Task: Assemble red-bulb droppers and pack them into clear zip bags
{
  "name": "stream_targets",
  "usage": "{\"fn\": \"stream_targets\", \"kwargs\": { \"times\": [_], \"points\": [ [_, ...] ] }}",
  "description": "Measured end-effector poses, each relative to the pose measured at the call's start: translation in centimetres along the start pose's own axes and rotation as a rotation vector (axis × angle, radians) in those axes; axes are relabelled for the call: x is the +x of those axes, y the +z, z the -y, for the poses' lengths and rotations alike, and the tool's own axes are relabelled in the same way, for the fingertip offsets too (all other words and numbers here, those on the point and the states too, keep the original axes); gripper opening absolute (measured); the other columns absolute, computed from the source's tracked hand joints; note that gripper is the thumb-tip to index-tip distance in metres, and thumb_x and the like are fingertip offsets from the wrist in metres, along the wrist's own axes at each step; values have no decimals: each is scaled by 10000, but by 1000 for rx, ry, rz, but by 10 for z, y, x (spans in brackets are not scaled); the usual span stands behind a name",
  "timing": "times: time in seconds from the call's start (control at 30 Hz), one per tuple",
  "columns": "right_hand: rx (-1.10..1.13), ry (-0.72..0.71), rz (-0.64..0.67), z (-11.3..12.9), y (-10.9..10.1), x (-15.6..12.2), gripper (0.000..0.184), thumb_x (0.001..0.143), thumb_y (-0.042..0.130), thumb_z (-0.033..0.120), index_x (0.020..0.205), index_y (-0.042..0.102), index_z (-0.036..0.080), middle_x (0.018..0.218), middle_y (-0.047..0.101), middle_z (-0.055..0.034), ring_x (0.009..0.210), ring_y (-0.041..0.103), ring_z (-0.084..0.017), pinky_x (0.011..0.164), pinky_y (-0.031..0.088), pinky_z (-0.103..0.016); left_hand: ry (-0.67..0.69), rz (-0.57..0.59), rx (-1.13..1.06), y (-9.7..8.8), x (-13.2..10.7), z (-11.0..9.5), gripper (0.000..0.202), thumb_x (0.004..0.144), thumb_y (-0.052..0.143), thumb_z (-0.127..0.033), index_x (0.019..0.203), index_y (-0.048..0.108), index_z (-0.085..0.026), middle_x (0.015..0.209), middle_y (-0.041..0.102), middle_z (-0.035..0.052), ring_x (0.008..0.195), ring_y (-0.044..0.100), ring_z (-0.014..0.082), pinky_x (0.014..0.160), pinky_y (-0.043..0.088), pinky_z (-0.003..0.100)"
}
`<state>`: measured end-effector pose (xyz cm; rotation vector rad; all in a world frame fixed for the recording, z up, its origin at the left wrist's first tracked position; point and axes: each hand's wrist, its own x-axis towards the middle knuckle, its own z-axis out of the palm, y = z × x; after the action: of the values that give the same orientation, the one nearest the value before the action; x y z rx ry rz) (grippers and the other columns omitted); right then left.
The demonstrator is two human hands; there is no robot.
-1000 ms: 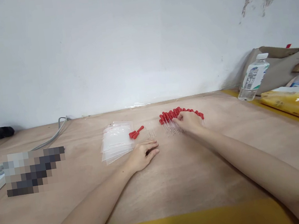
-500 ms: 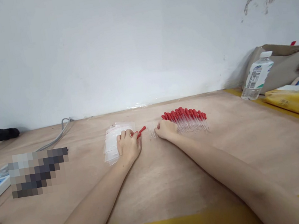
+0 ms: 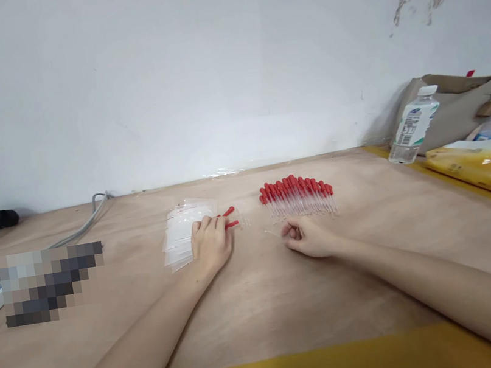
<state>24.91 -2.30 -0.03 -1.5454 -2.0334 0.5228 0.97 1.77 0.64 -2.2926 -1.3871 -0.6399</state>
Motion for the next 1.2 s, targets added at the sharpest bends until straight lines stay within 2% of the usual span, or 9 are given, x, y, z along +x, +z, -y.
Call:
{"fn": "stream_targets", "kwargs": {
  "times": [0.07,0.17,0.33,0.47,0.63,0.83,1.0,1.1,1.2],
  "points": [
    [22,-17,-46,-6,3,-3,195,674,637,202,860,602,156,760,602,-20,605,496,-107,563,359,-232,82,22,-135,-5,-7,-9,213,797,485,-174,965,614,-146,920,646,93,894,524,261,752,371,395],
    [-5,-22,-136,-10,12,-2,235,678,674,321,826,596,156,768,588,-34,655,497,-131,589,366,-254,139,117,-365,-5,-15,-20,236,778,501,-150,967,642,-161,907,617,75,872,544,215,782,422,346],
    [-71,-75,-205,-15,24,2,93,759,593,234,698,558,172,718,572,-27,685,493,-147,633,367,-281,33,169,-558,7,-13,-23,179,814,553,-258,885,696,-178,839,582,56,817,554,182,755,449,311],
    [9,-145,-288,-15,23,-2,78,817,497,200,743,510,179,732,574,-31,693,505,-153,632,387,-283,6,127,-663,9,-9,-23,140,821,556,-247,820,679,-181,840,601,39,803,557,168,733,439,293],
    [225,-261,-250,-8,19,-9,109,863,447,270,867,525,194,740,599,-20,650,536,-138,592,419,-262,-59,181,-827,3,-13,-29,169,859,497,-307,876,601,-174,793,627,9,701,555,137,636,425,251],
    [192,-354,-241,0,21,-12,144,858,459,247,866,594,197,765,634,-22,667,560,-138,606,431,-260,-40,205,-919,2,-17,-34,148,869,478,-310,856,545,-179,767,602,-6,710,551,133,642,421,235],
    [174,-379,-230,1,21,-13,155,853,477,244,862,626,204,747,641,-15,656,559,-133,595,433,-251,-6,183,-903,4,-17,-33,147,869,483,-294,863,573,-178,769,616,-7,710,561,131,647,422,230],
    [184,-378,-184,1,19,-12,168,851,475,239,842,640,205,771,662,-17,684,580,-140,614,443,-257,8,182,-907,4,-19,-32,173,867,494,-307,903,616,-189,833,661,1,755,592,140,684,438,235],
    [219,-357,-90,-1,14,-9,186,846,472,228,820,653,200,755,666,-13,672,583,-136,609,443,-252,16,234,-929,4,-21,-32,200,871,485,-320,905,640,-198,853,682,2,774,610,147,698,452,239]
  ]
}}
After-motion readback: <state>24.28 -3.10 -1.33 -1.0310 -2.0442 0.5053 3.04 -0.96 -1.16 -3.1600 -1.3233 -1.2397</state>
